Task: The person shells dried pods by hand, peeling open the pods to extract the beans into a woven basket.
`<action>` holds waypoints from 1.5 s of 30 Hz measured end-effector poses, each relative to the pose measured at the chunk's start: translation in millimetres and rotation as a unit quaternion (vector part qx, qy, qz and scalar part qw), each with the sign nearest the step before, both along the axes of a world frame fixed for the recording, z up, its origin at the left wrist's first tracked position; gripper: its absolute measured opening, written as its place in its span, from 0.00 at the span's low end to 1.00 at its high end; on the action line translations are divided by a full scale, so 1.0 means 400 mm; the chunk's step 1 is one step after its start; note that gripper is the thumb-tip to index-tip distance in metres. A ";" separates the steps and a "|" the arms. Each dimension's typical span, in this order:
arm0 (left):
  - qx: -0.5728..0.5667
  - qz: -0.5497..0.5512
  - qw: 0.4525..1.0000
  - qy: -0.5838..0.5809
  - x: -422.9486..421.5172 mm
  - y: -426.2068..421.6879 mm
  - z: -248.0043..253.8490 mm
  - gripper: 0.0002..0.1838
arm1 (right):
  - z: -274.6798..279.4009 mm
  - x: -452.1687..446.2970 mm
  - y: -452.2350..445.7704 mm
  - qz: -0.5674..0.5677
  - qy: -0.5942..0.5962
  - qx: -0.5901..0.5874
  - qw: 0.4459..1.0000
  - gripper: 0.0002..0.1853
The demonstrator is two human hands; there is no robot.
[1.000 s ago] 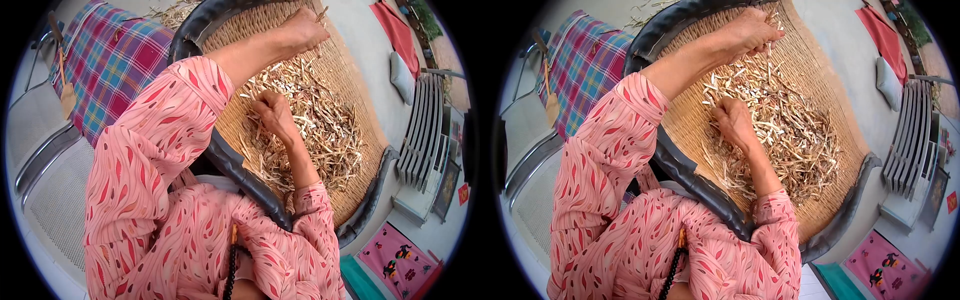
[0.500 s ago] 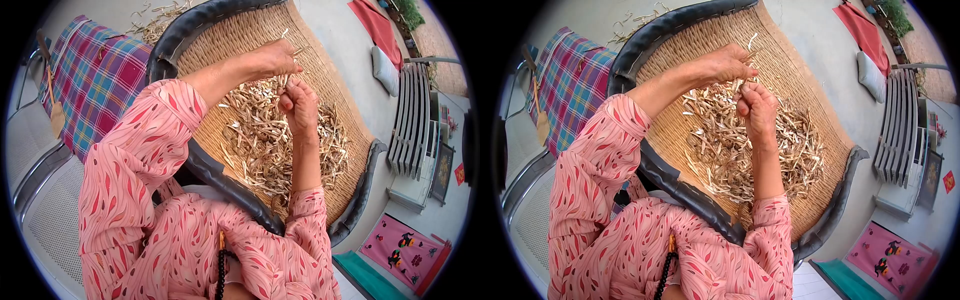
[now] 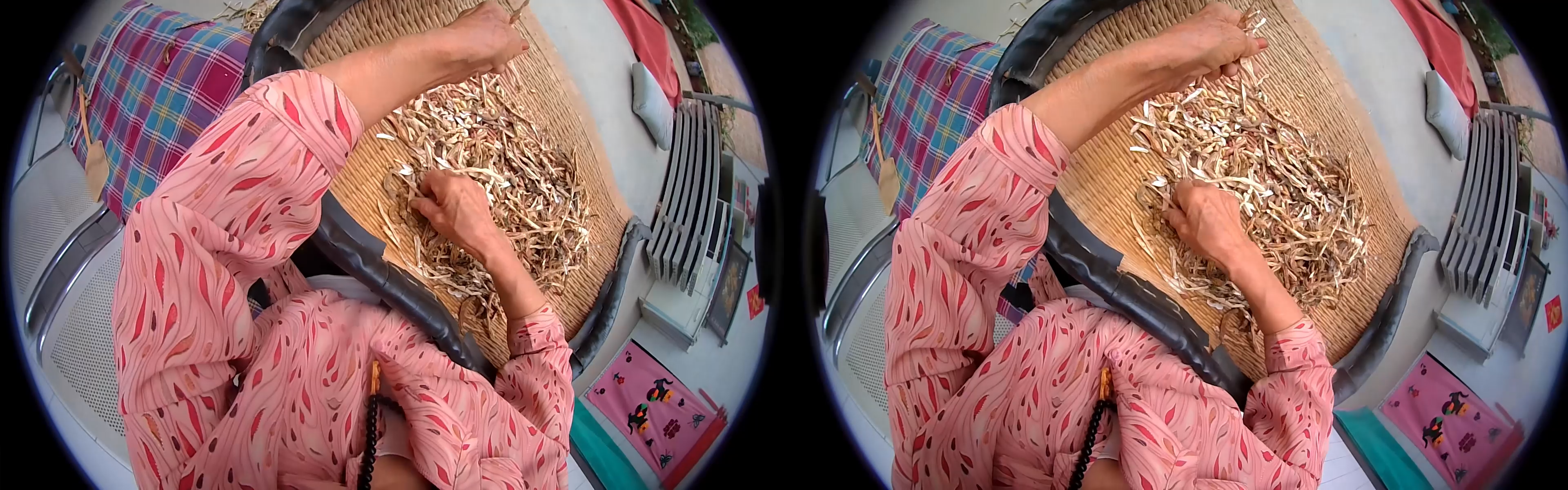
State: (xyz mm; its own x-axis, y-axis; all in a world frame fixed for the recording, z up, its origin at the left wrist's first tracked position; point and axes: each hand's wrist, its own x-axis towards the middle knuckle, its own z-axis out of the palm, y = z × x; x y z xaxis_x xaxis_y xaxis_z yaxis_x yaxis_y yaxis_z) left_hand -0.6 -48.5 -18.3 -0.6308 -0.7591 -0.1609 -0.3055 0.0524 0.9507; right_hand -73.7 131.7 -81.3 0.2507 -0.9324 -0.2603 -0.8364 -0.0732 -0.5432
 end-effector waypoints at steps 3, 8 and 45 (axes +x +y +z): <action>-0.009 0.013 0.999 0.034 -0.014 -0.034 -0.051 0.10 | 0.006 0.004 -0.006 -0.071 -0.079 0.040 0.994 0.06; 0.101 0.038 0.994 0.014 -0.002 0.006 0.019 0.13 | 0.031 -0.045 -0.034 -0.261 -0.345 0.172 0.885 0.07; 0.266 0.269 0.734 0.564 0.257 -0.253 0.059 0.33 | 0.025 -0.115 -0.047 -0.076 0.263 -0.036 0.961 0.07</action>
